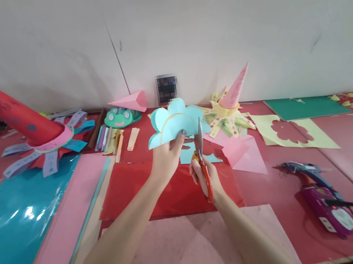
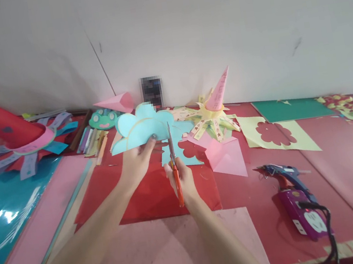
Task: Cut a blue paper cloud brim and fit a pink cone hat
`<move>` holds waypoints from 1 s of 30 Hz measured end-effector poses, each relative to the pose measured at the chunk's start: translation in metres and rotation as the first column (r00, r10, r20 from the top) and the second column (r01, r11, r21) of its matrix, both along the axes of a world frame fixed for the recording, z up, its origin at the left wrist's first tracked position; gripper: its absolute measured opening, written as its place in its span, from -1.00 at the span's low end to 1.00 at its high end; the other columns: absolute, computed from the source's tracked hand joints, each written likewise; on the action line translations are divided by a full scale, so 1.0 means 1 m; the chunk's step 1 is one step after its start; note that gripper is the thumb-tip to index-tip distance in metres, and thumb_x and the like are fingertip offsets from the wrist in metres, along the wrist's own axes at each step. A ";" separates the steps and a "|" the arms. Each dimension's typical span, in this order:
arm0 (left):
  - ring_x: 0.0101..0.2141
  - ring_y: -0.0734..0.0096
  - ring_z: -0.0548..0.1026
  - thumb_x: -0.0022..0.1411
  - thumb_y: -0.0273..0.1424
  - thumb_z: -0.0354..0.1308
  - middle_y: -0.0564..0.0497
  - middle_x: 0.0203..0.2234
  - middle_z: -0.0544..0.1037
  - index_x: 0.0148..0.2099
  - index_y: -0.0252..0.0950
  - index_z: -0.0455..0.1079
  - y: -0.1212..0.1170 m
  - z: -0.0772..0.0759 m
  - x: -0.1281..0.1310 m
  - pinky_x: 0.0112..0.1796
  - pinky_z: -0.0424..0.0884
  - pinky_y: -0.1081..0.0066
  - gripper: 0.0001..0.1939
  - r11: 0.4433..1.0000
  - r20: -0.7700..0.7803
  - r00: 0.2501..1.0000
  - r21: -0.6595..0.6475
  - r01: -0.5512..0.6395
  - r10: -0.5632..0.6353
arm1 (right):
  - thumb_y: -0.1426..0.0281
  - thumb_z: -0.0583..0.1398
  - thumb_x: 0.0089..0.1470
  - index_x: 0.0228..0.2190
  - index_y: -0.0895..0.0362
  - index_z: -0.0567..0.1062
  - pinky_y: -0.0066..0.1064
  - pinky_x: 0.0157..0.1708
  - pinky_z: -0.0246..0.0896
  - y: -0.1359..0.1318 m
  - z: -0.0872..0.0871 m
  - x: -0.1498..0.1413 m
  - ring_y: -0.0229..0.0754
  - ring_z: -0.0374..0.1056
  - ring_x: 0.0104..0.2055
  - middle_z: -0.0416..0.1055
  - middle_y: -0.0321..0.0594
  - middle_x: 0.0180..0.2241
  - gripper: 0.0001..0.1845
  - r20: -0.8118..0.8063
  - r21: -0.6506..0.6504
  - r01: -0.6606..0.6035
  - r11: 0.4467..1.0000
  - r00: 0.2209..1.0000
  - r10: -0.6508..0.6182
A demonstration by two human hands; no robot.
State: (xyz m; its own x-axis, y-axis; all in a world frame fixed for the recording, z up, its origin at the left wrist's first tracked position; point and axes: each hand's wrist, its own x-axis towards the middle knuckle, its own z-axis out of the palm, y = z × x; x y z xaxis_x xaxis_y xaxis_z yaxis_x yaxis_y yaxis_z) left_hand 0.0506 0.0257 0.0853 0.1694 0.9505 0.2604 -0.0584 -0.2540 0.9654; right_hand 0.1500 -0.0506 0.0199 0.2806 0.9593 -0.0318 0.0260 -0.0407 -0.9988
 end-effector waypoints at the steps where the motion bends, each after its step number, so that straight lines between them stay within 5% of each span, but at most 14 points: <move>1: -0.31 0.27 0.57 0.16 -0.26 0.15 -0.06 -0.35 0.59 -0.25 -0.28 0.43 0.001 0.000 -0.001 -0.33 0.52 0.42 -0.81 1.000 -0.007 1.000 0.000 0.008 -0.008 | 0.07 0.11 0.09 -0.55 0.08 0.19 -0.47 -0.61 -0.06 0.000 0.000 0.000 -0.37 0.00 -0.64 0.09 -0.44 -0.63 -0.61 0.000 -0.002 0.001 1.000 1.000 -0.001; 13: -0.28 0.25 0.59 0.21 -0.22 0.07 -0.06 -0.32 0.59 -0.20 -0.29 0.36 0.005 0.000 -0.004 -0.31 0.57 0.37 -0.76 0.997 -0.104 0.993 0.049 0.057 -0.051 | 0.06 0.11 0.07 -0.54 0.08 0.21 -0.49 -0.64 -0.07 -0.001 0.001 0.000 -0.38 0.01 -0.66 0.11 -0.46 -0.65 -0.62 0.020 -0.021 0.007 1.000 1.000 -0.007; 21: -0.09 0.18 0.53 0.22 -0.33 0.06 -0.04 -0.43 0.60 -0.22 -0.28 0.36 0.003 0.014 -0.005 -0.03 0.45 0.24 -0.85 0.993 -0.155 0.988 0.115 0.023 -0.005 | 0.04 0.11 0.06 -0.57 0.09 0.19 -0.50 -0.66 -0.09 -0.002 0.002 0.000 -0.39 -0.01 -0.68 0.11 -0.46 -0.68 -0.58 0.059 -0.041 0.003 0.999 0.998 -0.001; 30: -0.29 0.27 0.57 0.20 -0.26 0.08 -0.06 -0.33 0.58 -0.25 -0.31 0.37 0.010 0.007 -0.011 -0.25 0.54 0.33 -0.79 0.998 -0.140 0.989 0.026 0.057 -0.052 | 0.02 0.14 0.02 -0.56 0.09 0.21 -0.53 -0.73 -0.11 0.000 -0.003 0.000 -0.42 -0.01 -0.71 0.16 -0.44 -0.65 -0.57 0.015 -0.043 0.006 0.999 1.000 -0.006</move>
State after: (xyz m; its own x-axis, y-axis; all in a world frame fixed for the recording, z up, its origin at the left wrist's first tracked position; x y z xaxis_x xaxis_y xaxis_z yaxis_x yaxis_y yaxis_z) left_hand 0.0400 0.0357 0.0924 0.2574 0.9312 0.2582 0.0620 -0.2826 0.9572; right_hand 0.1498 -0.0510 0.0173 0.2871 0.9554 -0.0685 0.0407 -0.0837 -0.9957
